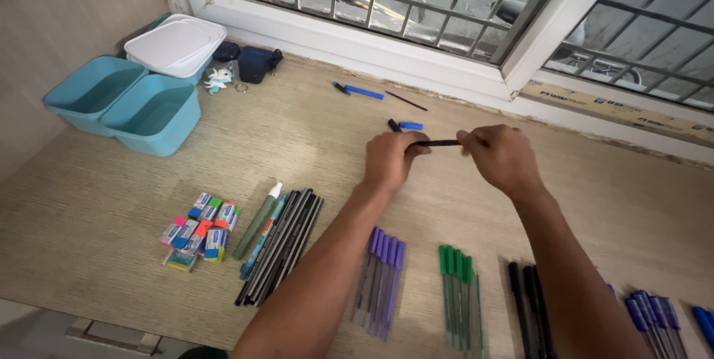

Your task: The person assembles several pens by hand on a table. They pick up pen barrels and caps, insert the barrels into the caps, and place the completed pens into organized rows by color.

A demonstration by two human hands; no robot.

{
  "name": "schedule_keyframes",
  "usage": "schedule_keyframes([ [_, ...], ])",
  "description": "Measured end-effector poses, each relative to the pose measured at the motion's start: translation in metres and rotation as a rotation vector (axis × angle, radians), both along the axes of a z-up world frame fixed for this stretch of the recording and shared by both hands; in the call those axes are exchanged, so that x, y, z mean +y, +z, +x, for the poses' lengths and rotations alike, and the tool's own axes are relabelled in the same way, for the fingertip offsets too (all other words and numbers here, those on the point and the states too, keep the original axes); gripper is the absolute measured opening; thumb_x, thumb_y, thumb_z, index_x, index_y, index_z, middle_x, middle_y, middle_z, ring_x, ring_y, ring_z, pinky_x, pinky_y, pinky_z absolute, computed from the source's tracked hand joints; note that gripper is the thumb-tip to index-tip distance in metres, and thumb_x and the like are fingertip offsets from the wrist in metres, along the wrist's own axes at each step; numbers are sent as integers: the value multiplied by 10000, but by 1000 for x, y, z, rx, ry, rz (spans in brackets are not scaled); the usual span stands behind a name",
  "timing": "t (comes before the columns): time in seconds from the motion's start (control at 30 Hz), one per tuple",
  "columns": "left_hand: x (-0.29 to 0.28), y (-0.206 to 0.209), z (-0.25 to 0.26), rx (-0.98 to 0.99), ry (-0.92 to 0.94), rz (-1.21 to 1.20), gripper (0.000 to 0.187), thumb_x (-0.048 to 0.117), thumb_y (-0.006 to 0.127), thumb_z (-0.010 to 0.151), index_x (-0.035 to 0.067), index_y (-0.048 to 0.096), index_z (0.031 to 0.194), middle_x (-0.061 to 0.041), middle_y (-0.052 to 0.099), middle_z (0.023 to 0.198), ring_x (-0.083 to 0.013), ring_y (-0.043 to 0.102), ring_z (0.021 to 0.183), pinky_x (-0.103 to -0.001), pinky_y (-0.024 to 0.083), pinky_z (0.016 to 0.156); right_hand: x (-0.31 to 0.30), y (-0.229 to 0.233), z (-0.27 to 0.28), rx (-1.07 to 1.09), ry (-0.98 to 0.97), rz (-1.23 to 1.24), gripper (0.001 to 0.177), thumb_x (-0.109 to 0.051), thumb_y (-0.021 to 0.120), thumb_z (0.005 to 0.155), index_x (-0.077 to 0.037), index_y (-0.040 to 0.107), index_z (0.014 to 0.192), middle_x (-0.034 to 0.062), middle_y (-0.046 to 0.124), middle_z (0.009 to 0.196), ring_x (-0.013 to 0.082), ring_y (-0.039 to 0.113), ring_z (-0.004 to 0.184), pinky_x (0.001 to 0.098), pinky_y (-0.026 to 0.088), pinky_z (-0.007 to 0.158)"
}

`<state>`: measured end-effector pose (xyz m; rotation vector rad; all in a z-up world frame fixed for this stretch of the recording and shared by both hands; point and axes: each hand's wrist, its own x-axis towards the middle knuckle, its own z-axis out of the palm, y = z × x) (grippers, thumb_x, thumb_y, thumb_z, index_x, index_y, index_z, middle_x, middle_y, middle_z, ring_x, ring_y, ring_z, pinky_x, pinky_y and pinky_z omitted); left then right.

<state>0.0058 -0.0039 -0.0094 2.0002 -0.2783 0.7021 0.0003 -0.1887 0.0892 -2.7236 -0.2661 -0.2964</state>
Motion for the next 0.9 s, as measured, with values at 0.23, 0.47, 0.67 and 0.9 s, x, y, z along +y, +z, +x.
schedule_keyframes([
  [0.23, 0, 1, -2, -40, -20, 16, 125, 256, 794, 832, 167, 809, 918, -92, 742, 779, -288, 717, 706, -397, 554, 654, 0, -2, -16, -278, 271, 50, 140, -120, 752, 876, -39, 790, 984, 134, 733, 779, 270, 684, 621, 400, 550, 615],
  [0.47, 1, 2, -5, -41, 10, 68, 69, 206, 743, 886, 177, 793, 922, -82, 741, 790, -300, 709, 723, -411, 538, 640, 12, -3, -13, -202, 77, 24, 152, -198, 739, 951, -59, 800, 949, 140, 675, 646, 286, 638, 540, 411, 514, 588],
  [0.67, 2, 0, -1, -166, 93, -71, 138, 151, 747, 870, 122, 786, 1000, -106, 769, 906, -284, 742, 792, -353, 581, 712, 11, -2, 2, 56, 152, 458, 275, -215, 691, 961, 17, 713, 1106, 123, 696, 671, 215, 644, 596, 383, 520, 568],
  [0.9, 7, 6, 4, -48, 182, -617, 209, 145, 696, 967, 12, 750, 1118, -123, 780, 834, -129, 727, 700, -263, 554, 601, -10, -56, 54, 180, 254, 779, 366, -162, 570, 952, -2, 643, 1273, 145, 760, 980, 225, 742, 894, 368, 610, 763],
])
